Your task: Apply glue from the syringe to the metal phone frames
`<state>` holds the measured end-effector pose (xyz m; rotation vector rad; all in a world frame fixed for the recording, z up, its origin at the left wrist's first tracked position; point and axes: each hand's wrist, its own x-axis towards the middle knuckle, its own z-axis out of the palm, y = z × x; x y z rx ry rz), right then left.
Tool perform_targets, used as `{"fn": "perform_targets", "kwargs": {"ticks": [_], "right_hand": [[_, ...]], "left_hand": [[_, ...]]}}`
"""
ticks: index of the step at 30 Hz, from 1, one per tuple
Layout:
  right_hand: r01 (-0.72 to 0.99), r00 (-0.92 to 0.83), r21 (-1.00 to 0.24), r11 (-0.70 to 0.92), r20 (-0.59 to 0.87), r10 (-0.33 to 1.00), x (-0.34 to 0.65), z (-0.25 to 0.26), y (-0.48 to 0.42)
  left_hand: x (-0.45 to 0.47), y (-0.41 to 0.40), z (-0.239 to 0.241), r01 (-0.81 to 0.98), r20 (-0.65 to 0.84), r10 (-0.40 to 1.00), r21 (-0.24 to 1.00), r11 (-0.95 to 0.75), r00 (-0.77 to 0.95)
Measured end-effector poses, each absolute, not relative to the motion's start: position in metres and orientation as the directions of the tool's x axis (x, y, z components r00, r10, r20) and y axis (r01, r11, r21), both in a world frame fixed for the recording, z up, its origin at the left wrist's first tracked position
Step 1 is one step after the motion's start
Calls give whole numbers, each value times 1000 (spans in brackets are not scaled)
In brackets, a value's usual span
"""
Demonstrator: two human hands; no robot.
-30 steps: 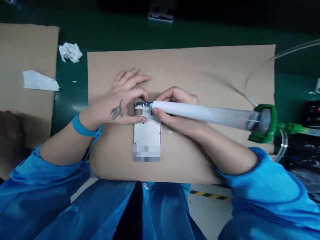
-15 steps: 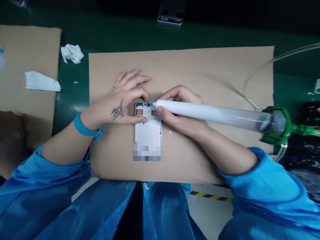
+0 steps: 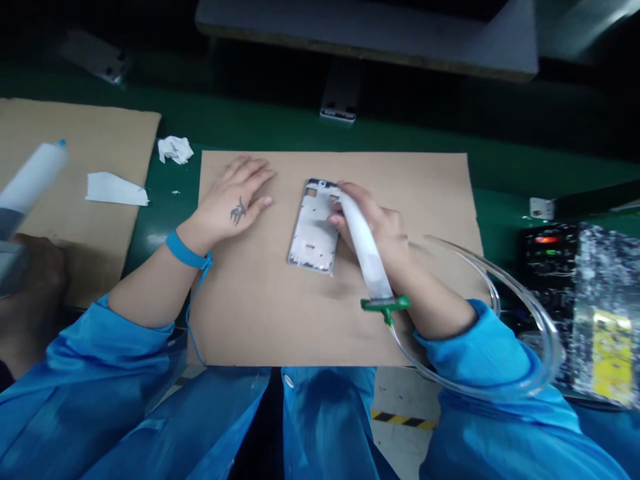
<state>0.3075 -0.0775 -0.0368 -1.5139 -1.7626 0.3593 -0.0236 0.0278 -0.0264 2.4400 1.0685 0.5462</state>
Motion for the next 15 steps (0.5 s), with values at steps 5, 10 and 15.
{"fn": "perform_targets", "kwargs": {"ticks": [5, 10, 15], "right_hand": [[798, 320, -598, 78, 529, 786, 390, -32, 9], [805, 350, -589, 73, 570, 743, 418, -28, 58], [838, 61, -500, 220, 486, 872, 352, -42, 73]], "left_hand": [[-24, 22, -25, 637, 75, 740, 455, -622, 669], [-23, 18, -16, 654, 50, 738, 425, -625, 673], [-25, 20, -9, 685, -3, 734, 360, -633, 679]]}}
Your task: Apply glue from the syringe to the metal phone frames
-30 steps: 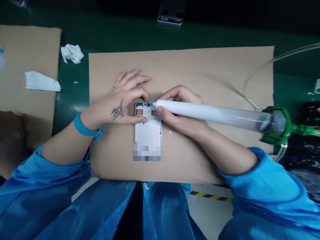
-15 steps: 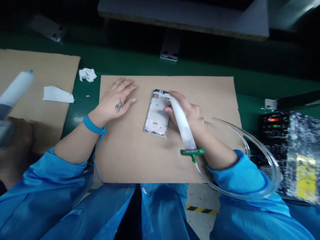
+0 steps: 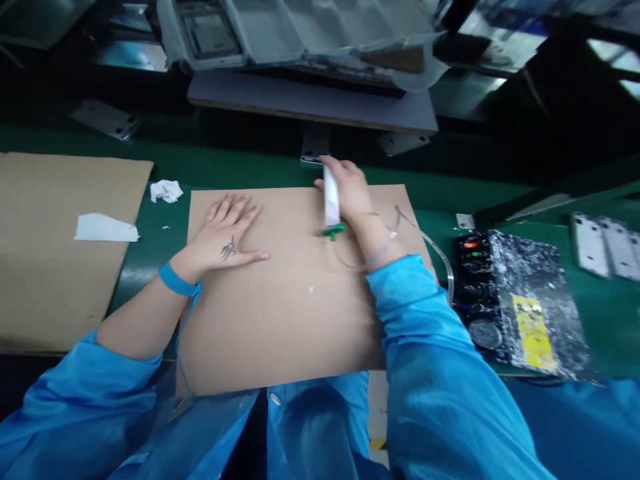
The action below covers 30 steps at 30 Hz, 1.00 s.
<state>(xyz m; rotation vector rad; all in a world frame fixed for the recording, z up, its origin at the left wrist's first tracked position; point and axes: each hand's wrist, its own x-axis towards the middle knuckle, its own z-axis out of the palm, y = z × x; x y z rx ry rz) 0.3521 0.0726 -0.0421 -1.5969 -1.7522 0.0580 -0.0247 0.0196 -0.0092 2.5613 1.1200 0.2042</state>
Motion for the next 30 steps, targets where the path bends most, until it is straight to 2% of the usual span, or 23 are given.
{"fn": "perform_targets", "kwargs": {"ticks": [2, 4, 8, 14, 22, 25, 27, 30], "right_hand": [[872, 8, -444, 207, 436, 900, 322, -38, 88], [910, 60, -403, 97, 359, 931, 303, -31, 103], [898, 237, -430, -97, 286, 928, 301, -24, 114], [856, 372, -471, -211, 279, 885, 328, -27, 108], [865, 273, -500, -32, 417, 867, 341, -23, 97], [861, 152, -499, 94, 429, 890, 339, -21, 93], [858, 34, -470, 208, 456, 889, 334, -19, 87], [816, -152, -444, 371, 455, 878, 325, -18, 68]], "left_hand": [[-25, 20, -6, 711, -30, 743, 318, -627, 669], [-24, 21, -3, 736, -57, 754, 274, -619, 655], [-23, 21, 2, 757, -89, 761, 231, -611, 642], [-21, 21, 6, 774, -115, 772, 215, -595, 625], [-18, 20, 13, 800, -152, 788, 195, -568, 597], [-18, 19, 13, 799, -149, 789, 212, -563, 596], [-19, 20, 10, 780, -114, 782, 252, -573, 612], [-25, 26, 5, 716, 72, 792, 384, -582, 606]]}}
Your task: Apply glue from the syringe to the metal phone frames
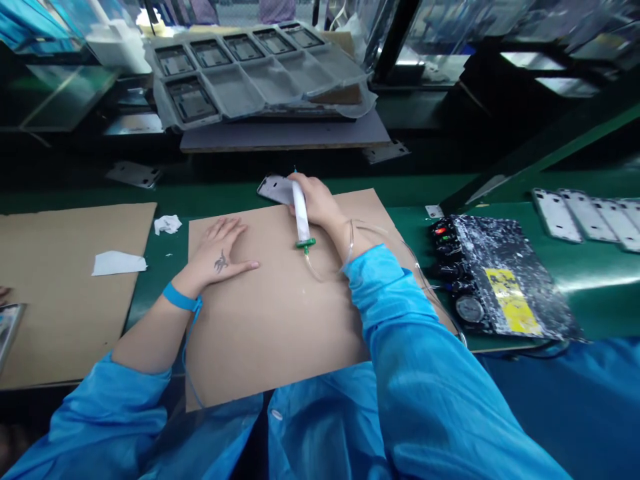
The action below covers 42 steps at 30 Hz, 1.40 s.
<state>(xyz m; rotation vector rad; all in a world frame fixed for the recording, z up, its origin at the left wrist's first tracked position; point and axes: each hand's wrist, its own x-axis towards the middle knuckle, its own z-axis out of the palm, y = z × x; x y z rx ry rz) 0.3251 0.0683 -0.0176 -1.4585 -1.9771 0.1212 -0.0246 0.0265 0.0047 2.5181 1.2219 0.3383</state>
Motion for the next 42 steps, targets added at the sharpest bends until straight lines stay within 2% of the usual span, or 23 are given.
{"fn": "perform_targets", "kwargs": {"ticks": [3, 6, 9, 12, 15, 17, 19, 21, 23, 25, 27, 30, 34, 37, 40, 42], "right_hand": [[732, -290, -451, 511, 472, 833, 318, -22, 34], [597, -427, -439, 672, 535, 729, 312, -31, -9], [504, -555, -345, 792, 573, 603, 306, -39, -39], [486, -533, -343, 804, 612, 584, 299, -42, -49], [447, -491, -493, 746, 562, 666, 290, -40, -54], [413, -485, -632, 655, 457, 746, 281, -38, -60], [347, -452, -773, 531, 358, 817, 270, -36, -66], [214, -360, -886, 412, 320, 876, 260, -35, -69], [45, -211, -949, 313, 297, 931, 252, -35, -68], [-79, -21, -969, 234, 236, 972, 250, -34, -63], [-125, 132, -979, 159, 142, 981, 254, -33, -58], [-89, 182, -992, 85, 67, 981, 261, -29, -58], [14, -24, -998, 55, 55, 998, 261, -19, -71], [155, -106, -979, 135, 120, 987, 254, -13, -80], [269, -80, -939, 215, 201, 976, 245, -9, -86], [302, -62, -932, 201, 191, 980, 240, -7, -88]], "left_hand": [[-31, 36, 1, 710, 244, 856, 480, -515, 456], [-33, 39, 0, 736, 274, 898, 514, -440, 345], [-28, 32, 0, 684, 220, 881, 563, -465, 418], [-19, 20, 0, 592, 131, 813, 621, -514, 567], [-14, 10, 3, 416, 45, 667, 750, -514, 744], [-13, 9, 4, 370, 44, 658, 798, -476, 752], [-13, 11, 3, 422, 108, 717, 745, -517, 689], [-13, 14, 3, 487, 160, 708, 622, -614, 688], [-12, 15, 3, 512, 99, 645, 522, -682, 758], [-12, 14, 5, 515, -8, 592, 501, -695, 806], [-11, 12, 7, 506, -41, 568, 510, -695, 822], [-10, 10, 7, 477, 11, 570, 532, -700, 822], [-7, 8, 3, 464, 68, 592, 552, -693, 803], [-4, 7, -1, 451, 98, 605, 576, -682, 790], [-2, 5, -3, 420, 118, 598, 604, -677, 793], [-2, 5, -4, 406, 127, 591, 611, -679, 797]]}}
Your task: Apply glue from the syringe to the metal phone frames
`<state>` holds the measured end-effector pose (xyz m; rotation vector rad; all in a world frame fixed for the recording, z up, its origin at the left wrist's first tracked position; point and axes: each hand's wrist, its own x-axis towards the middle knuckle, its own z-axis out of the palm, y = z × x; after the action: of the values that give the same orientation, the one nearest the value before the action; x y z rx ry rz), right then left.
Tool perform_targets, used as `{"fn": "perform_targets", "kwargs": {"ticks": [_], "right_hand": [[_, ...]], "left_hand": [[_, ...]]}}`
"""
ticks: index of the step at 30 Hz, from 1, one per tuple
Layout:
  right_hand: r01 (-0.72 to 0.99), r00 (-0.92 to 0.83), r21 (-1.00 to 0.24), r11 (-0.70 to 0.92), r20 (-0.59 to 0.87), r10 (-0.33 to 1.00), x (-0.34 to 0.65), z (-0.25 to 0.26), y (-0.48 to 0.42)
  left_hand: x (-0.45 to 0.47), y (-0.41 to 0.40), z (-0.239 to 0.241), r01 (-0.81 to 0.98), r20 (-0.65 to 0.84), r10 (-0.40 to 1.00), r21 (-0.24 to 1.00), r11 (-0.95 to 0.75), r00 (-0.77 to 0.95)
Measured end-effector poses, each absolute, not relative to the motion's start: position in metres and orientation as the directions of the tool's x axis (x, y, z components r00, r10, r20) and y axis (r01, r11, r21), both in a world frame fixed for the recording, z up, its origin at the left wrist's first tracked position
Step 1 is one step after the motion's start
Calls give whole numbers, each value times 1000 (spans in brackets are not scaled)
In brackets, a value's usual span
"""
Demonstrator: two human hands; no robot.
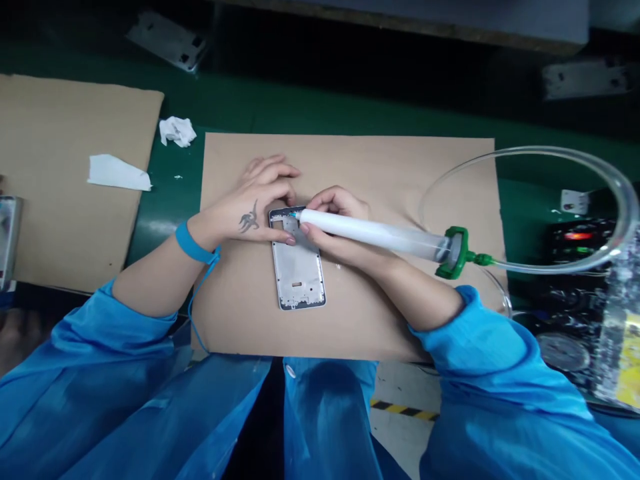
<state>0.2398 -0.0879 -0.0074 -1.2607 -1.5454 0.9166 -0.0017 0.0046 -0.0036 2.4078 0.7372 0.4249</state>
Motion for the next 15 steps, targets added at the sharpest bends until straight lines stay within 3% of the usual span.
{"fn": "perform_targets", "kwargs": {"ticks": [7, 15], "right_hand": [[433, -8, -883, 182, 198, 980, 237, -12, -86], [448, -32, -874, 190, 197, 980, 238, -13, -87]], "left_hand": [[0, 2, -2, 399, 110, 603, 654, -643, 790], [2, 2, -2, 385, 99, 622, 706, -594, 777]]}}
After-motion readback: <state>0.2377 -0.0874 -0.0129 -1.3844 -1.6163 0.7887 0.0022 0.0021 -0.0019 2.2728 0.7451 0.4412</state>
